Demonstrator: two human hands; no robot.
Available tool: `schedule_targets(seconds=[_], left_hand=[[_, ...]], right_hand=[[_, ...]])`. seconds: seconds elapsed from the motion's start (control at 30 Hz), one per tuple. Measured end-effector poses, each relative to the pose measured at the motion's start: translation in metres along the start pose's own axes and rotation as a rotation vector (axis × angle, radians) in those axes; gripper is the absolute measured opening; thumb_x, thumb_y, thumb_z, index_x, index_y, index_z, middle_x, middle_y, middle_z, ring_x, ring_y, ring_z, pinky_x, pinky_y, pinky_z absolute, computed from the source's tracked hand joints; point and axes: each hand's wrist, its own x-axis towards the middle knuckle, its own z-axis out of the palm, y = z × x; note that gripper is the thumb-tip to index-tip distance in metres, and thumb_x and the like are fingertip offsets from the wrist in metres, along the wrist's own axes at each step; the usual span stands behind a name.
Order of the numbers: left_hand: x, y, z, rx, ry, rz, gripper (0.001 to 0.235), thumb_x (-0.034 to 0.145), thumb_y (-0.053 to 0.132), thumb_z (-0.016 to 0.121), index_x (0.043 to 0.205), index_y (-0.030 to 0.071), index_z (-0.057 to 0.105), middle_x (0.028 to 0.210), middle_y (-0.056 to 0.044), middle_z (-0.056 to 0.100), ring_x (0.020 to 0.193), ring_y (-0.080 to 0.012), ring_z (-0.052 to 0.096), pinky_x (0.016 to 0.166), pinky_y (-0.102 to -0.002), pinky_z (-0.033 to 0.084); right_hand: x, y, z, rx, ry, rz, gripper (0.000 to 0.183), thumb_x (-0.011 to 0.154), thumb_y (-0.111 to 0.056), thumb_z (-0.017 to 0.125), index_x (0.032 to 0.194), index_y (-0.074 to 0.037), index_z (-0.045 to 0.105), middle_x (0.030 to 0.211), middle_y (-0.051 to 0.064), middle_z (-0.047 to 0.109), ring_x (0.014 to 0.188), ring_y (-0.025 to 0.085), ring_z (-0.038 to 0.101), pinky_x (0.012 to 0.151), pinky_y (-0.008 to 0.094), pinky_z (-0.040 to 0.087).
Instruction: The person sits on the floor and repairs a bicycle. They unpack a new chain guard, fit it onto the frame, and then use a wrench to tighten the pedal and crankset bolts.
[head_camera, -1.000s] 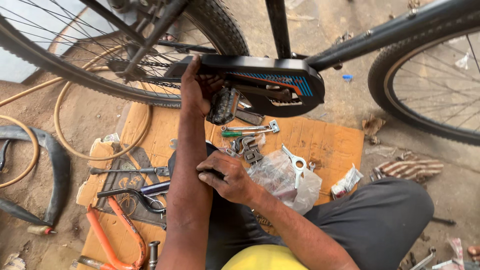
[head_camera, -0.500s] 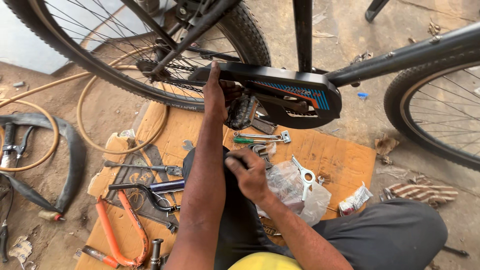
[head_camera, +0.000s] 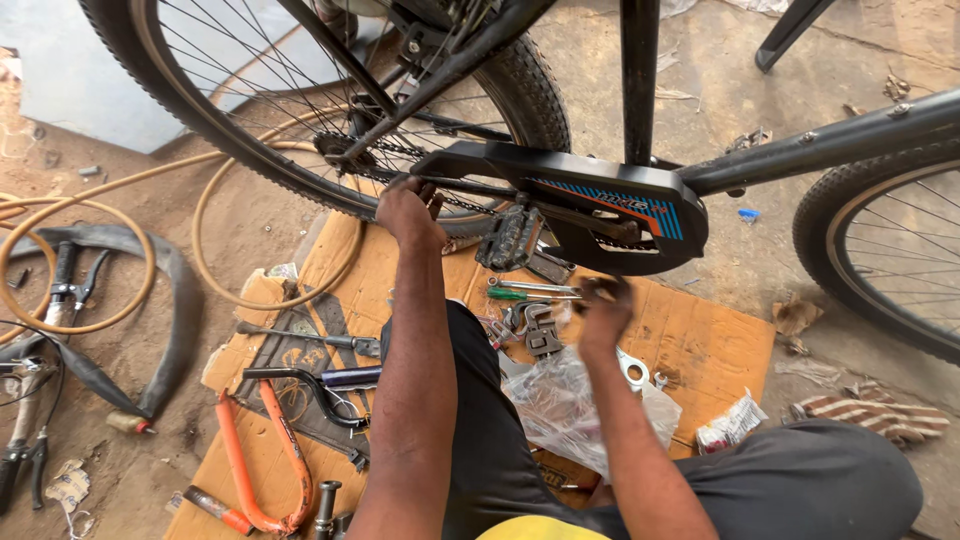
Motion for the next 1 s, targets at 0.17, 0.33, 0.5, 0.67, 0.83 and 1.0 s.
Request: schedule_targets(seconds=[0.17,0.33,0.5,0.67,0.83,1.0], left_hand=[[0.014,-0.009,-0.002,0.194,-0.029,0.217,0.042,0.082,-0.012,0.05,0.121,-0.003,0.064,0.102,-0.013,0.069,0.086,-0.0201,0.067,0.069,-0.031,0.056],[0.022,-0.016,-0.004,0.778,-0.063,0.761,0.056,0.071,-0.016,0.054,0.124,-0.007,0.067,0.122,-0.018,0.067,0.114,-0.0278,0.063,0.101,-0.038,0.047],[0.028,-0.015,-0.008,0.708,-0.152,0.627,0.047,0.077,-0.006,0.06,0.124,-0.006,0.068,0.115,-0.018,0.074,0.102,-0.0246,0.07,0.095,-0.035,0.054],[0.022,-0.009,-0.006,0.506,-0.202,0.517,0.038,0.078,-0.001,0.064,0.116,-0.005,0.069,0.102,-0.012,0.073,0.087,-0.0184,0.068,0.078,-0.03,0.056],[0.011,-0.002,-0.004,0.317,-0.242,0.418,0.018,0.088,0.003,0.065,0.103,-0.005,0.069,0.087,-0.008,0.066,0.072,-0.0129,0.059,0.066,-0.027,0.05],[-0.002,0.0,-0.002,0.29,-0.239,0.379,0.033,0.087,0.006,0.065,0.119,-0.003,0.066,0.094,-0.009,0.07,0.078,-0.0133,0.065,0.069,-0.027,0.058]], right_hand=[[0.034,-0.02,-0.035,0.064,0.092,-0.032,0.063,0.084,0.003,0.079,0.136,-0.009,0.046,0.133,0.007,0.057,0.083,0.02,0.067,0.059,0.031,0.057],[0.048,-0.058,-0.037,0.001,-0.019,-0.163,0.069,0.081,0.005,0.077,0.136,-0.013,0.039,0.119,0.008,0.059,0.076,0.016,0.066,0.055,0.03,0.055],[0.075,-0.068,-0.04,-0.055,-0.133,-0.192,0.055,0.082,0.005,0.081,0.12,-0.005,0.043,0.104,0.011,0.063,0.064,0.017,0.064,0.051,0.031,0.057],[0.092,-0.055,-0.041,-0.035,-0.134,-0.208,0.052,0.08,0.006,0.081,0.115,-0.004,0.043,0.1,0.011,0.064,0.065,0.017,0.066,0.051,0.03,0.058],[0.097,-0.053,-0.038,0.032,-0.159,-0.226,0.052,0.079,0.01,0.08,0.114,-0.004,0.044,0.103,0.01,0.061,0.076,0.018,0.069,0.054,0.03,0.062],[0.098,-0.053,-0.039,0.027,-0.161,-0.244,0.053,0.079,0.01,0.08,0.114,-0.004,0.044,0.105,0.009,0.06,0.078,0.017,0.07,0.056,0.031,0.063]])
